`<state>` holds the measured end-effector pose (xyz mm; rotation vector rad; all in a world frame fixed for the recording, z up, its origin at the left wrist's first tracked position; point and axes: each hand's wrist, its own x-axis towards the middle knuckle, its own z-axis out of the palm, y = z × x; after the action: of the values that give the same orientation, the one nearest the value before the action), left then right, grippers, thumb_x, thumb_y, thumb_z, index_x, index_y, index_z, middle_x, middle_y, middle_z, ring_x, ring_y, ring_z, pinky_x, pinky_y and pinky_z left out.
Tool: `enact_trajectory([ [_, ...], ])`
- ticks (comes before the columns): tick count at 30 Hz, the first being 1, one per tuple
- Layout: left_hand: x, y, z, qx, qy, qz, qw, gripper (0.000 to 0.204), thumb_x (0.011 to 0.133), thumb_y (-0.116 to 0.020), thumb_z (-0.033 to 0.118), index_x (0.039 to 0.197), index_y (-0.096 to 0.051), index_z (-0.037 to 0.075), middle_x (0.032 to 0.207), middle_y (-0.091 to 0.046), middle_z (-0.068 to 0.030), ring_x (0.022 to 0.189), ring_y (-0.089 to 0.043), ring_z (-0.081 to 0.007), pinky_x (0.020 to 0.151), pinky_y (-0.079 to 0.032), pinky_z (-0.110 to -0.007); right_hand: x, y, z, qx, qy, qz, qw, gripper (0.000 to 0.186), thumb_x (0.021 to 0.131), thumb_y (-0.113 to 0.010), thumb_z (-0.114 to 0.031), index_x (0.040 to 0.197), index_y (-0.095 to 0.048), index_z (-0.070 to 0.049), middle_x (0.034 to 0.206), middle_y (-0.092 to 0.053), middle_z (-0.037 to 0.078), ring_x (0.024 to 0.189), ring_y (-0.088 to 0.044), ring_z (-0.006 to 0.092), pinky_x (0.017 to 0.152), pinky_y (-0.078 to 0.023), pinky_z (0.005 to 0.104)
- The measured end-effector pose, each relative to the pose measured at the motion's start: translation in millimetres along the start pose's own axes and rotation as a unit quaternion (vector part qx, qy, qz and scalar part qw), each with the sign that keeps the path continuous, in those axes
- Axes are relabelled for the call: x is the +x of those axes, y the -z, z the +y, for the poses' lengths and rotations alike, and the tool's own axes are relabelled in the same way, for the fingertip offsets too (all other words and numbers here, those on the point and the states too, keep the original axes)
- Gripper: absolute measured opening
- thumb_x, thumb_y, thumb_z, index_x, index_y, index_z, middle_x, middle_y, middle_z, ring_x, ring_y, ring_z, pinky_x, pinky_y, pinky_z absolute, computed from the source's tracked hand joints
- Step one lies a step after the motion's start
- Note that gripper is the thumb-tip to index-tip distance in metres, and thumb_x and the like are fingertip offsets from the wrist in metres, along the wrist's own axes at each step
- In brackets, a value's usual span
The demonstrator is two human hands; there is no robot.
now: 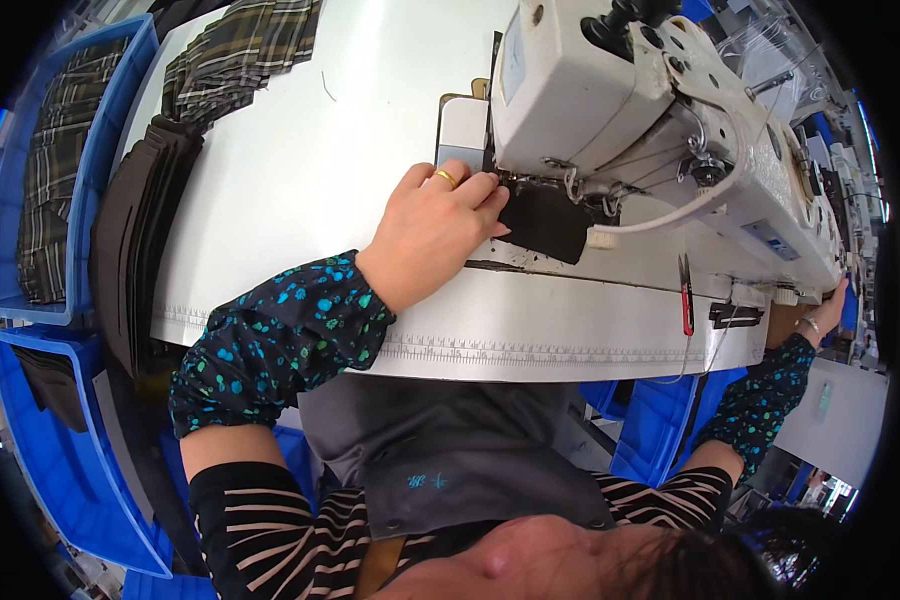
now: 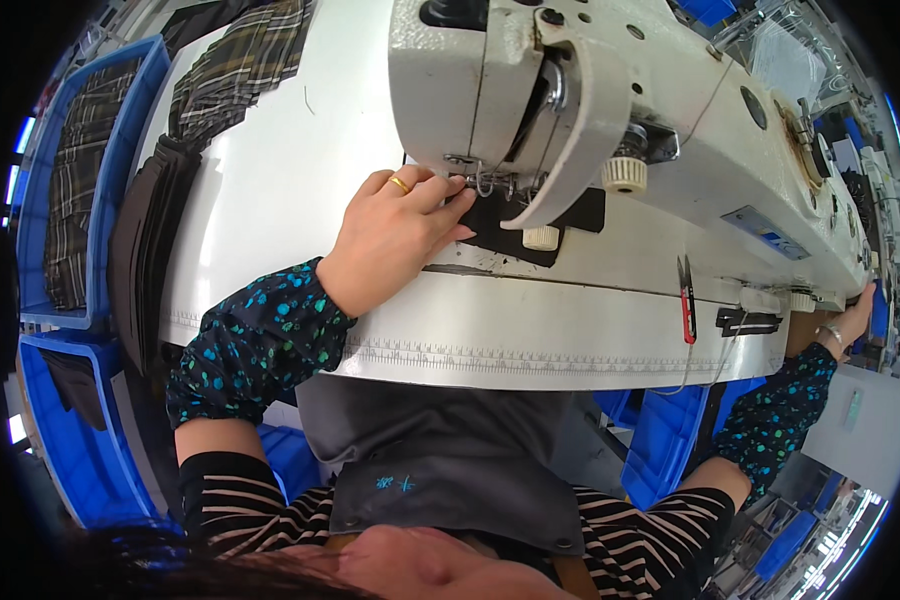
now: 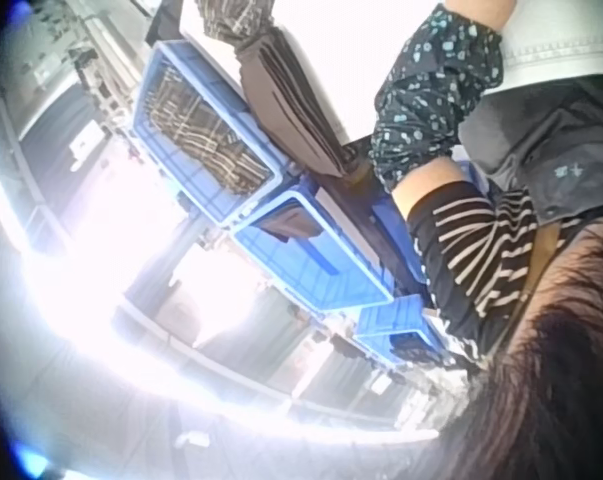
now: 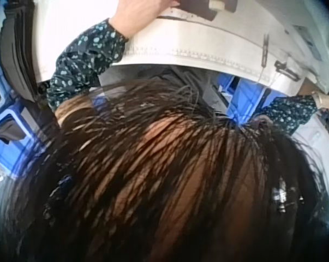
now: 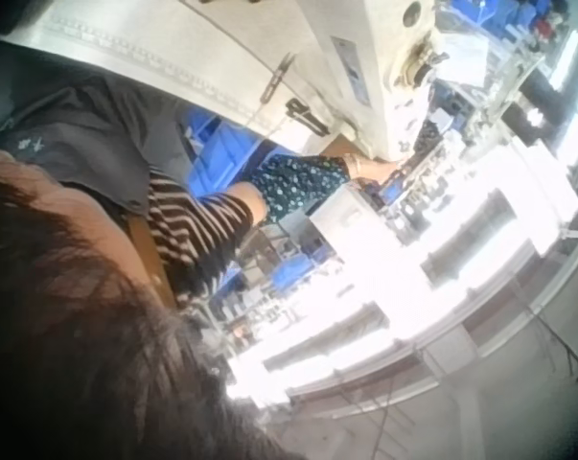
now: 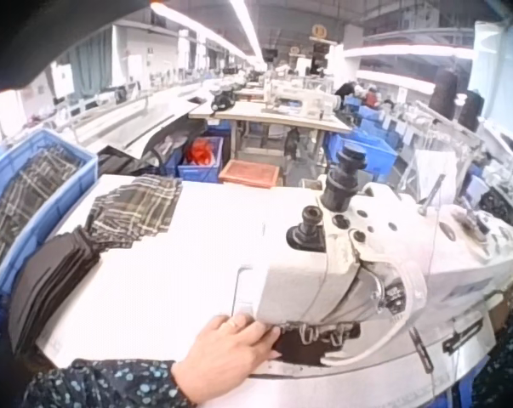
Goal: The person operates an industrial sewing machine to attach a zipper to a dark fabric panel. They guide the fabric under the presser foot, aligning the zipper teeth with the needle, and sew along the length of the zipper. The person handles the fabric with both hands to maintain alignment and occasionally pauses to adjust the material before continuing the stitching process.
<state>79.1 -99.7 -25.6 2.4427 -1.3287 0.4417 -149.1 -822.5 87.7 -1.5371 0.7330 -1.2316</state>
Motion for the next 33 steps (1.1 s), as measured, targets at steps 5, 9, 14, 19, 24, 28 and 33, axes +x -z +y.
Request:
enact_trajectory([
  [5, 0.8, 0.2, 1.1, 0.000, -0.006, 0.003, 1.000, 0.036, 0.092, -0.076, 0.032, 0.121, -0.077, 0.012, 0.118, -0.070, 0.0028, 0.108, -0.062, -0.0181, 0.090, -0.049, -0.035, -66.9, -0.4, 39.2, 0.001, 0.057, 0.002, 0.998, 0.048, 0.111, -0.053, -0.035, 0.143, -0.060, 0.000, 0.141, -0.065, 0.011, 0.125, -0.063, 0.0245, 0.108, -0.048, 0.0396],
  [9, -2.4, 1.7, 7.3, 0.050, -0.040, -0.001, 0.998, 0.034, 0.090, -0.076, 0.031, 0.118, -0.076, 0.012, 0.117, -0.070, 0.0028, 0.102, -0.061, -0.0175, 0.085, -0.050, -0.034, -73.4, 3.2, 41.0, -0.044, 0.043, 0.005, 0.998, 0.043, 0.111, -0.051, -0.029, 0.141, -0.060, 0.000, 0.135, -0.066, 0.010, 0.120, -0.064, 0.0215, 0.102, -0.051, 0.0364],
  [14, 21.3, -17.9, 46.0, -0.033, -0.085, 0.045, 0.995, 0.042, 0.091, -0.073, 0.042, 0.116, -0.072, 0.007, 0.104, -0.069, -0.0030, 0.090, -0.066, -0.0194, 0.067, -0.053, -0.034, -63.1, 15.9, 38.8, -0.080, 0.061, 0.001, 0.995, 0.045, 0.111, -0.052, -0.029, 0.142, -0.059, 0.002, 0.133, -0.067, 0.011, 0.119, -0.065, 0.0215, 0.099, -0.054, 0.0356],
  [19, 24.8, -10.6, 51.5, -0.101, -0.049, -0.071, 0.991, 0.061, 0.095, -0.068, 0.056, 0.113, -0.074, -0.002, 0.135, -0.071, -0.0183, 0.070, -0.072, -0.0258, 0.058, -0.057, -0.037, -70.8, -4.0, 51.3, -0.116, 0.119, 0.037, 0.985, 0.044, 0.111, -0.051, -0.030, 0.140, -0.059, 0.003, 0.135, -0.065, 0.012, 0.120, -0.064, 0.0234, 0.100, -0.054, 0.0361],
  [24, -10.5, 13.6, 26.0, -0.120, -0.106, -0.054, 0.986, 0.052, 0.097, -0.068, 0.056, 0.105, -0.077, 0.006, 0.132, -0.074, -0.0119, 0.067, -0.074, -0.0242, 0.056, -0.057, -0.035, -63.4, 8.8, 74.1, -0.110, 0.152, 0.033, 0.982, 0.044, 0.113, -0.050, -0.032, 0.141, -0.057, 0.001, 0.137, -0.064, 0.013, 0.122, -0.064, 0.0262, 0.102, -0.053, 0.0392],
  [28, -25.5, 18.2, 3.6, -0.144, -0.103, -0.011, 0.984, 0.045, 0.093, -0.074, 0.053, 0.101, -0.080, 0.009, 0.117, -0.080, -0.0066, 0.066, -0.074, -0.0226, 0.058, -0.057, -0.033, -60.2, 1.2, 110.7, -0.225, 0.232, 0.022, 0.946, 0.047, 0.114, -0.047, -0.033, 0.146, -0.054, 0.000, 0.138, -0.063, 0.015, 0.126, -0.063, 0.0279, 0.104, -0.053, 0.0398],
  [33, -18.5, 11.6, 3.6, -0.127, -0.139, 0.032, 0.982, 0.039, 0.088, -0.081, 0.046, 0.103, -0.081, 0.010, 0.110, -0.081, -0.0031, 0.076, -0.072, -0.0184, 0.061, -0.057, -0.032, -42.5, 56.1, 89.6, -0.436, 0.302, 0.026, 0.848, 0.047, 0.113, -0.045, -0.031, 0.146, -0.056, 0.001, 0.139, -0.066, 0.017, 0.122, -0.066, 0.0275, 0.102, -0.055, 0.0356],
])
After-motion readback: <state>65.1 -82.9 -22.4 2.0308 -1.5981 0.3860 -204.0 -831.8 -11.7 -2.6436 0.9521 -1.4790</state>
